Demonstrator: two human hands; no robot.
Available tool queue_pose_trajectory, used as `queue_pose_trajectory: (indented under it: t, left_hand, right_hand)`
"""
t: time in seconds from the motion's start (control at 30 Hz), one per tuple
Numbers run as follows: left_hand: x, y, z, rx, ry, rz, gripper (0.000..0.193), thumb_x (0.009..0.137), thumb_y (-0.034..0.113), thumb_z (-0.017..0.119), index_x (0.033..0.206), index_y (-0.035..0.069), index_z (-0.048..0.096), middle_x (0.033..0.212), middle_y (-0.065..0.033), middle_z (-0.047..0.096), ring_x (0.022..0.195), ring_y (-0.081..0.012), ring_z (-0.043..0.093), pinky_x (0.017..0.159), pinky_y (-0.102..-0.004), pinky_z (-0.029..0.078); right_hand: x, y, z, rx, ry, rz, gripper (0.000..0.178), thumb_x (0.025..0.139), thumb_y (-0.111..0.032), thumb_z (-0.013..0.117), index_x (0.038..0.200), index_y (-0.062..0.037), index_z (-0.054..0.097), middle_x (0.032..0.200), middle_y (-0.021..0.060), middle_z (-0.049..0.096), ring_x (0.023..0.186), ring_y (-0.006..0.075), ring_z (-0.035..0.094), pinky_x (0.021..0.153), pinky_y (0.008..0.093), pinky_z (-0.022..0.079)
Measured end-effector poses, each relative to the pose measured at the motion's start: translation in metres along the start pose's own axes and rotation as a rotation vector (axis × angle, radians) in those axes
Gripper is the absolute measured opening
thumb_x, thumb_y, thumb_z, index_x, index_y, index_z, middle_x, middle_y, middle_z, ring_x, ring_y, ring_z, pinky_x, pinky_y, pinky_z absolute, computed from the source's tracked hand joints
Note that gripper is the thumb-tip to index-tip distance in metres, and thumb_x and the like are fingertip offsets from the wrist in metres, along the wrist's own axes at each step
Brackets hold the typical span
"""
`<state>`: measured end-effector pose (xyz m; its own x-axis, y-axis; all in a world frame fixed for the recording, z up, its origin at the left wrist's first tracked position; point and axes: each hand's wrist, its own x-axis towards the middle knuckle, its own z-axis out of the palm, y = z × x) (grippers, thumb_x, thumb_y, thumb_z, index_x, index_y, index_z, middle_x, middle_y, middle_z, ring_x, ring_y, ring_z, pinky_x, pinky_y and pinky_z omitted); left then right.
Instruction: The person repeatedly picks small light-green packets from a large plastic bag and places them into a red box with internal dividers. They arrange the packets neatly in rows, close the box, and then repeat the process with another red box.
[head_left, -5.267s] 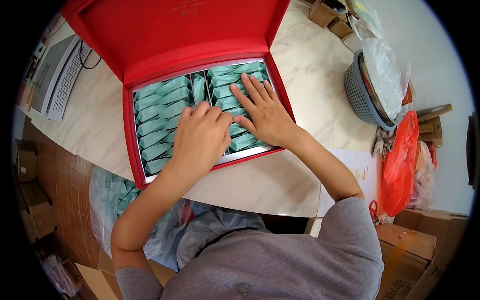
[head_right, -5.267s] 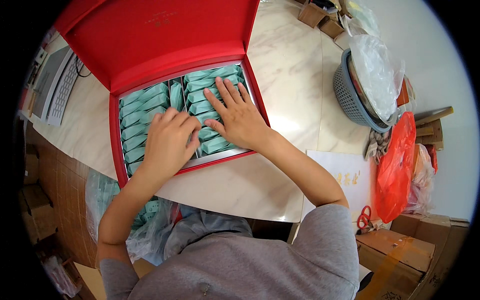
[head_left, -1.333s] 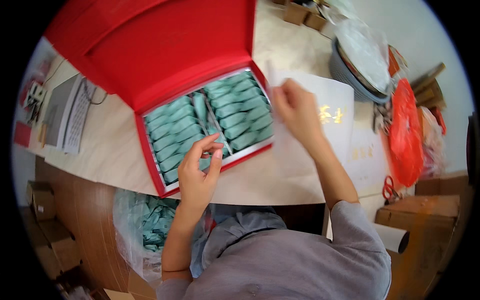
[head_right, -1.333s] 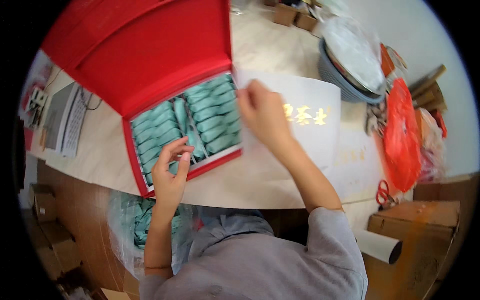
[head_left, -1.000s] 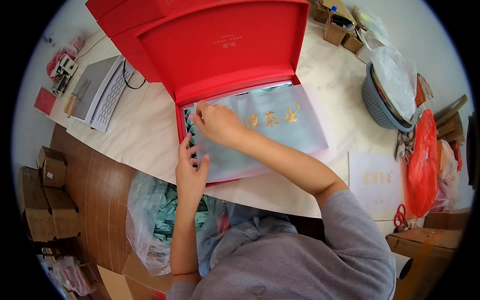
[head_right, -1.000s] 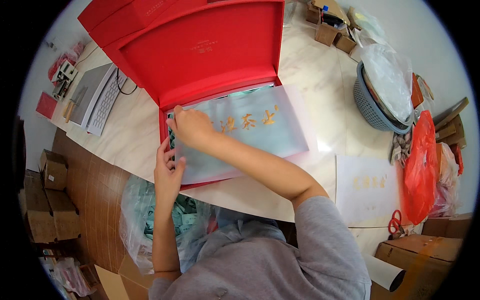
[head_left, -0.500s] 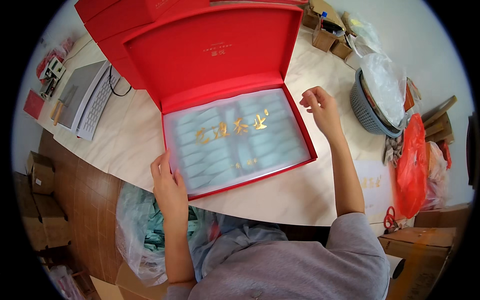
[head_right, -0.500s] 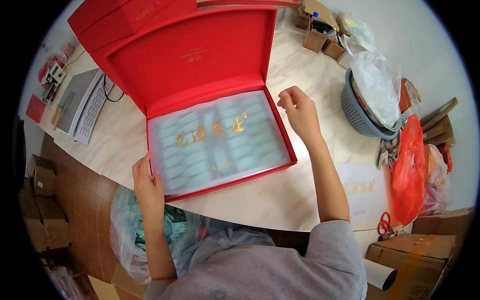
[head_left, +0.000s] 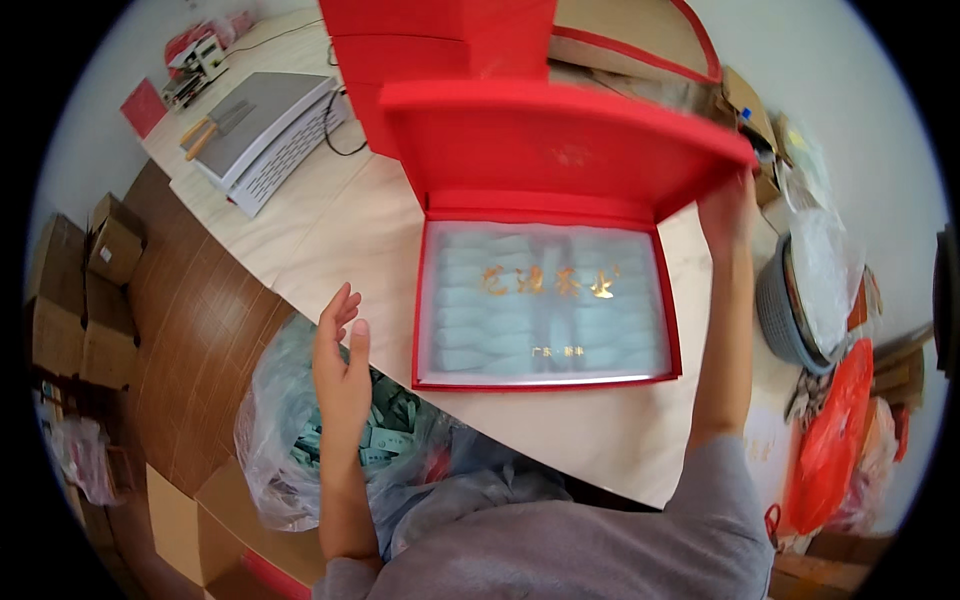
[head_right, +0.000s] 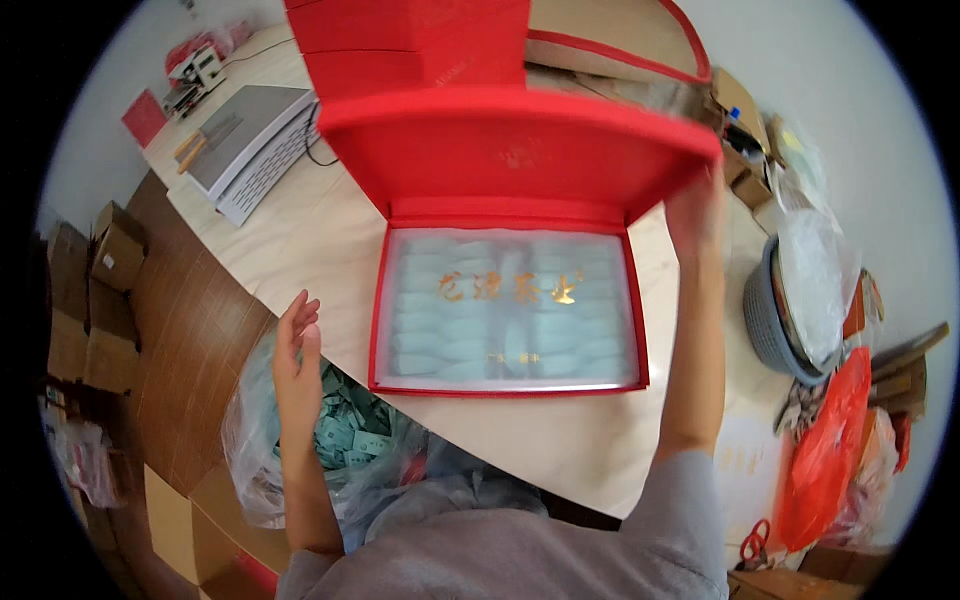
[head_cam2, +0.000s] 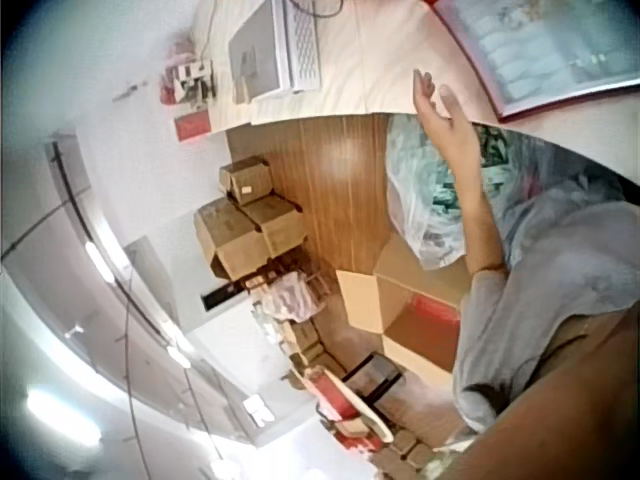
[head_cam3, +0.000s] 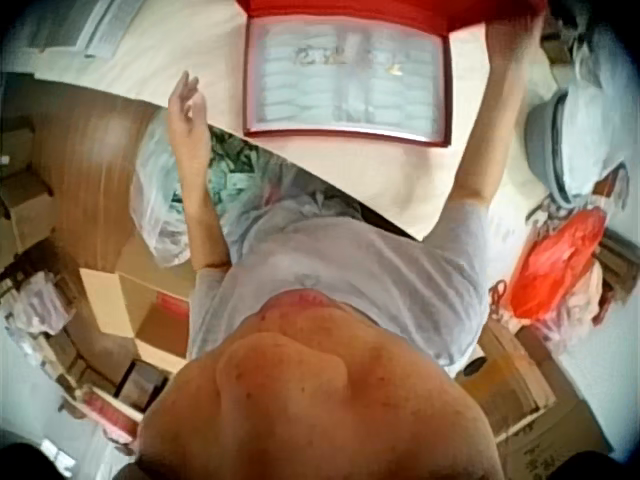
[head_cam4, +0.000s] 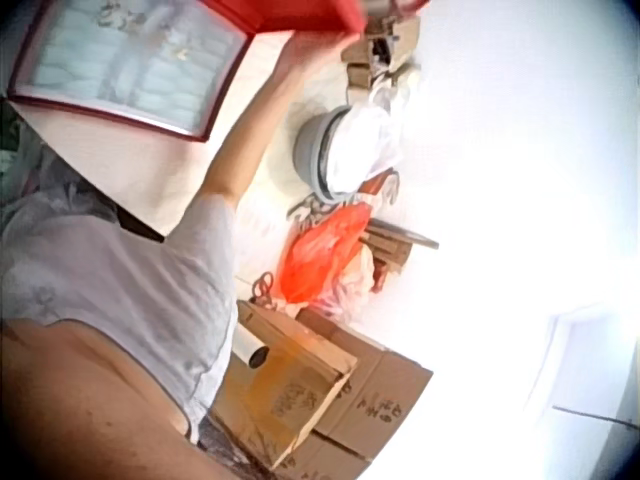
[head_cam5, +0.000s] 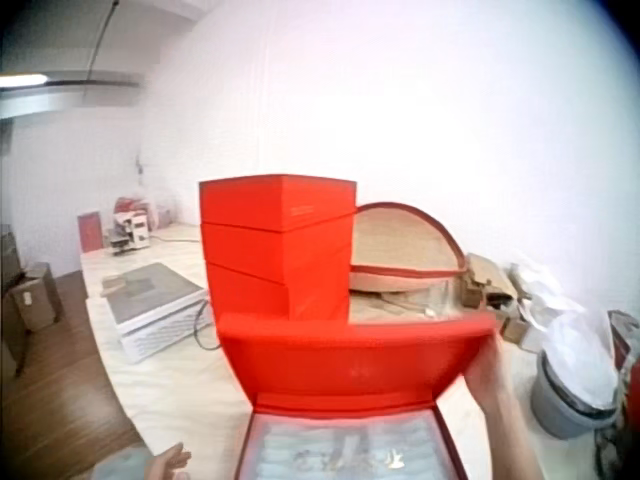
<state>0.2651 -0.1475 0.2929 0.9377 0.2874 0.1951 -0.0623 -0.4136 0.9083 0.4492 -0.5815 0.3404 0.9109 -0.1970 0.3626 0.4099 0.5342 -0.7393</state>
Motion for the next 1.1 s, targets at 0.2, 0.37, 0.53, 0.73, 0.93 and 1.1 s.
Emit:
queue_pose_trajectory:
  t: [0.2, 0.37, 0.53, 0.73, 0.93, 1.1]
  left_hand:
    - [0.009, -0.015, 0.0, -0.401, -0.079, -0.179, 0.056, 0.099, 0.038, 0.041, 0.143, 0.004, 0.034, 0.142, -0.0159, 0.041, 0.135, -0.022, 0.033, 0.112, -0.0344, 0.021]
    - [0.019, -0.048, 0.039, -0.485, -0.374, -0.306, 0.066, 0.098, 0.041, 0.043, 0.147, 0.002, 0.021, 0.15, -0.0137, 0.027, 0.14, -0.0212, 0.023, 0.113, -0.0332, 0.019]
    - [-0.002, -0.061, 0.051, -0.632, -0.489, -0.31, 0.067, 0.098, 0.039, 0.043, 0.147, 0.001, 0.018, 0.151, -0.0114, 0.025, 0.138, -0.0211, 0.024, 0.112, -0.0317, 0.02]
    - [-0.092, -0.047, -0.019, -0.8, -0.207, -0.612, 0.061, 0.095, 0.03, 0.049, 0.144, 0.002, 0.025, 0.146, -0.0111, 0.032, 0.134, -0.0231, 0.032, 0.108, -0.0379, 0.031]
    - [-0.167, -0.133, -0.069, -1.039, -0.104, -0.668, 0.068, 0.087, 0.042, 0.055, 0.138, 0.002, 0.033, 0.131, -0.0147, 0.051, 0.115, -0.0281, 0.054, 0.094, -0.0417, 0.048]
    - [-0.182, -0.116, -0.061, -0.999, 0.399, -0.433, 0.077, 0.085, 0.049, 0.054, 0.142, 0.006, 0.027, 0.139, -0.0125, 0.041, 0.123, -0.0301, 0.045, 0.102, -0.0461, 0.038]
  right_hand:
    - [-0.097, -0.022, -0.05, -0.464, -0.173, 0.268, 0.055, 0.099, -0.043, 0.037, 0.128, 0.001, 0.049, 0.132, 0.0153, 0.052, 0.127, 0.0257, 0.044, 0.112, 0.0386, 0.023]
    - [-0.176, -0.004, -0.051, -0.547, 0.094, 0.703, 0.055, 0.099, -0.035, 0.042, 0.138, 0.0042, 0.037, 0.135, 0.0129, 0.05, 0.124, 0.0203, 0.047, 0.104, 0.0333, 0.036]
    - [-0.187, -0.001, -0.036, -0.451, 0.101, 0.752, 0.056, 0.098, -0.032, 0.048, 0.141, 0.0013, 0.034, 0.135, 0.011, 0.049, 0.121, 0.018, 0.049, 0.102, 0.0317, 0.039]
    - [-0.183, 0.027, 0.017, -0.473, -0.092, 0.834, 0.054, 0.096, -0.028, 0.051, 0.141, -0.0019, 0.034, 0.134, 0.0094, 0.048, 0.123, 0.0167, 0.046, 0.103, 0.0315, 0.038]
    - [-0.162, 0.102, 0.067, -0.161, -0.175, 0.923, 0.054, 0.1, -0.038, 0.037, 0.139, -0.0007, 0.038, 0.135, 0.0132, 0.049, 0.122, 0.0217, 0.048, 0.105, 0.0334, 0.035]
    - [-0.162, 0.168, 0.073, 0.128, -0.175, 0.83, 0.048, 0.102, -0.036, 0.031, 0.13, 0.0005, 0.045, 0.127, 0.0162, 0.054, 0.115, 0.0248, 0.053, 0.101, 0.0372, 0.039]
